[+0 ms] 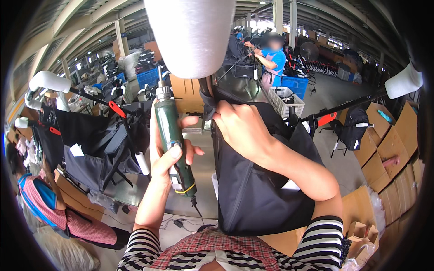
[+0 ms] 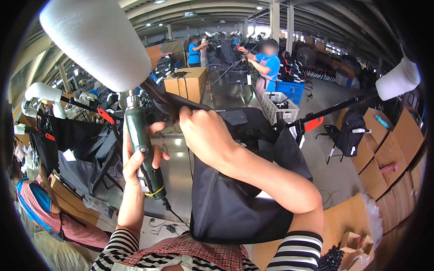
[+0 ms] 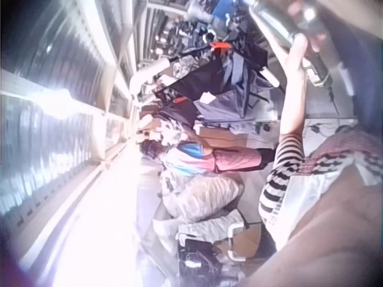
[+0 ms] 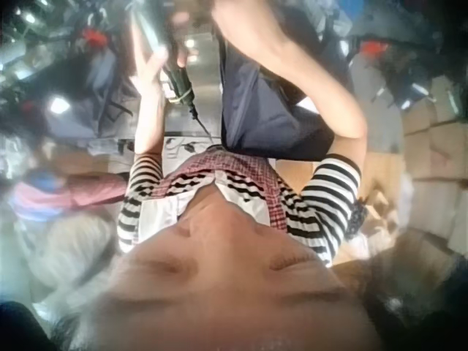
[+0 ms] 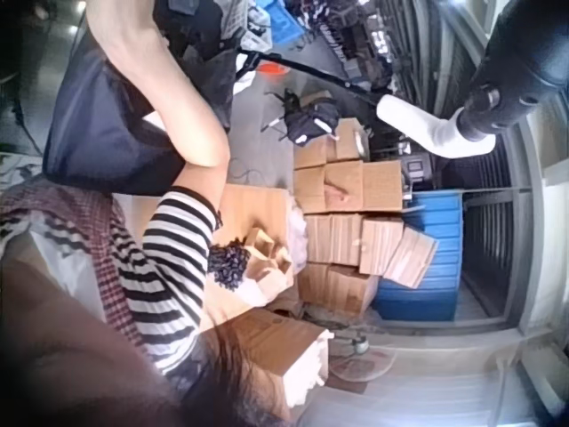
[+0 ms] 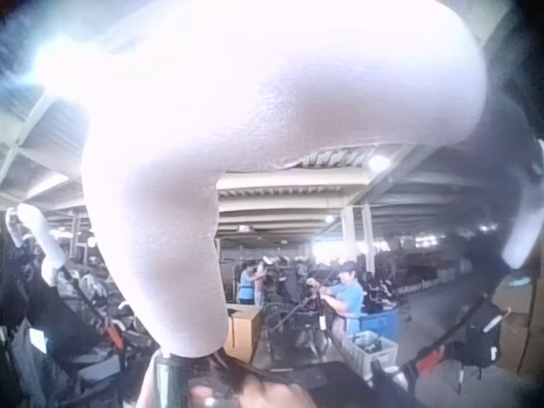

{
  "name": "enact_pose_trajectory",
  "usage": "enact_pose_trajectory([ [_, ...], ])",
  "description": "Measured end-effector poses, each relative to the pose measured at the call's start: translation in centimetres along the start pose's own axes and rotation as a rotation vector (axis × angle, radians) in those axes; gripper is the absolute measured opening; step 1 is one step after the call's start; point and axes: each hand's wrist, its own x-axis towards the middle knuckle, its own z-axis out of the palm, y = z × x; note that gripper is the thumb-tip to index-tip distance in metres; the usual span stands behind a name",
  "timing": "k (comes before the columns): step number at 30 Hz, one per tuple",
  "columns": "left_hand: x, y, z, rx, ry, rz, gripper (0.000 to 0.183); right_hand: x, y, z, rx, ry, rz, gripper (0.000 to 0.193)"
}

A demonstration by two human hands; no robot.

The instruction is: The person assembles a black baby stroller using a green electric screwdriver. They repeatedly pick up black plastic fasteners from a cardboard box, attach them to the stroller frame, and tighten them. The person also adjusts and pulls straps on the stroller fabric. Other workers are visible in the background performing similar tasks.

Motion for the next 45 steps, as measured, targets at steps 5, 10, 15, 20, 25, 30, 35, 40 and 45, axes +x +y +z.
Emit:
enact_pose_trajectory([
  [5, 0.7, -0.5, 0.6, -0.030, 0.000, -0.025, 0.109, -0.2, -0.6, -0.5, 0.041, -0.034, 0.031, 0.010],
  [10, 1.0, -1.1, 0.6, -0.072, -0.029, -0.060, 0.109, -0.4, -1.3, -0.5, 0.037, -0.016, 0.063, 0.011],
  [15, 1.4, -1.5, 0.5, -0.090, -0.043, -0.065, 0.111, -0.6, -1.6, -0.5, 0.105, 0.002, 0.175, 0.013],
  [20, 1.5, -1.8, 0.5, -0.091, -0.022, -0.071, 0.112, -1.0, -3.7, -2.4, -0.001, 0.100, 0.091, 0.012],
  [25, 1.2, -1.4, 0.4, -0.104, -0.010, -0.065, 0.116, 1.1, -2.9, -4.2, 0.074, 0.344, -0.008, 0.043],
  [30, 0.9, -1.6, 0.7, -0.098, 0.010, -0.076, 0.119, 1.3, 0.1, -1.5, 0.330, -0.123, 0.233, 0.036],
  [35, -3.5, 0.6, -0.4, 0.026, -0.048, -0.266, 0.125, 0.8, 0.5, -1.0, 0.230, -0.008, -0.033, 0.024],
  [40, -8.5, 1.3, -1.5, 0.130, -0.203, -0.405, 0.124, 0.9, 0.6, -0.2, 0.238, 0.030, -0.098, 0.030],
  [45, -8.7, 1.5, -0.6, 0.137, -0.205, -0.434, 0.122, 0.5, 1.1, 0.0, 0.207, 0.027, -0.092, 0.033],
])
